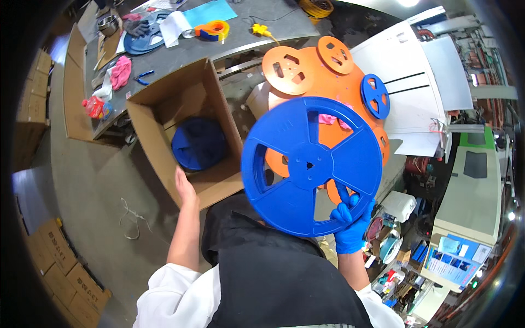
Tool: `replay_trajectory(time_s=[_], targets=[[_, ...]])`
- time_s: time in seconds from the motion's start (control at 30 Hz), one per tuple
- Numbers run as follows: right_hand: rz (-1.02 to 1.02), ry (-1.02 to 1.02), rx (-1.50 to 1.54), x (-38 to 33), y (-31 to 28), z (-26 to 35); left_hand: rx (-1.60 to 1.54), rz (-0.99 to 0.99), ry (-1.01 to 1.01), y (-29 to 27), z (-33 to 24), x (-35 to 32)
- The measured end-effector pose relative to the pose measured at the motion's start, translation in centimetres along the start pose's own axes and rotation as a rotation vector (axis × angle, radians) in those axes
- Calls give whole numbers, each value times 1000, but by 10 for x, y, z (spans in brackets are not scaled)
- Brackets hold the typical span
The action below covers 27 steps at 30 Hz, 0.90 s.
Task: The person assembles a cardboard box, seals it with tape, and packs blue plastic reels into it. They then wipe the reels with a pink cloth and continue stacking them on a table.
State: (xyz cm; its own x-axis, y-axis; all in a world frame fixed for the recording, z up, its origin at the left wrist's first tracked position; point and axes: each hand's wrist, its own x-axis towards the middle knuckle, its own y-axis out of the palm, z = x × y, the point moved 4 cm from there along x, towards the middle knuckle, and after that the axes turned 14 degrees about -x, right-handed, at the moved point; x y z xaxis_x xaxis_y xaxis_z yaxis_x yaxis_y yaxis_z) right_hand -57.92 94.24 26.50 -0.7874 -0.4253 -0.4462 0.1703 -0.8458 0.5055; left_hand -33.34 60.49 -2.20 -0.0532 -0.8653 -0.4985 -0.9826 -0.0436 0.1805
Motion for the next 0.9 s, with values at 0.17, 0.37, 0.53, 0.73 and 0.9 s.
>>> replay_trajectory(time_s=[0.17,0.37,0.53,0.73,0.9], targets=[[105,43,134,0,13,-7,791,653,842,169,-179,-108],[38,190,101,-7,26,-39,761,1423,837,235,-160,-269],[96,204,92,-19,29,-32,1030,1225,838,221,-154,-204],[-25,111,95,-22,22,-17,1055,617,658,131,-135,-87],[15,67,127,-3,26,-17,948,738,958,148,-182,-158]])
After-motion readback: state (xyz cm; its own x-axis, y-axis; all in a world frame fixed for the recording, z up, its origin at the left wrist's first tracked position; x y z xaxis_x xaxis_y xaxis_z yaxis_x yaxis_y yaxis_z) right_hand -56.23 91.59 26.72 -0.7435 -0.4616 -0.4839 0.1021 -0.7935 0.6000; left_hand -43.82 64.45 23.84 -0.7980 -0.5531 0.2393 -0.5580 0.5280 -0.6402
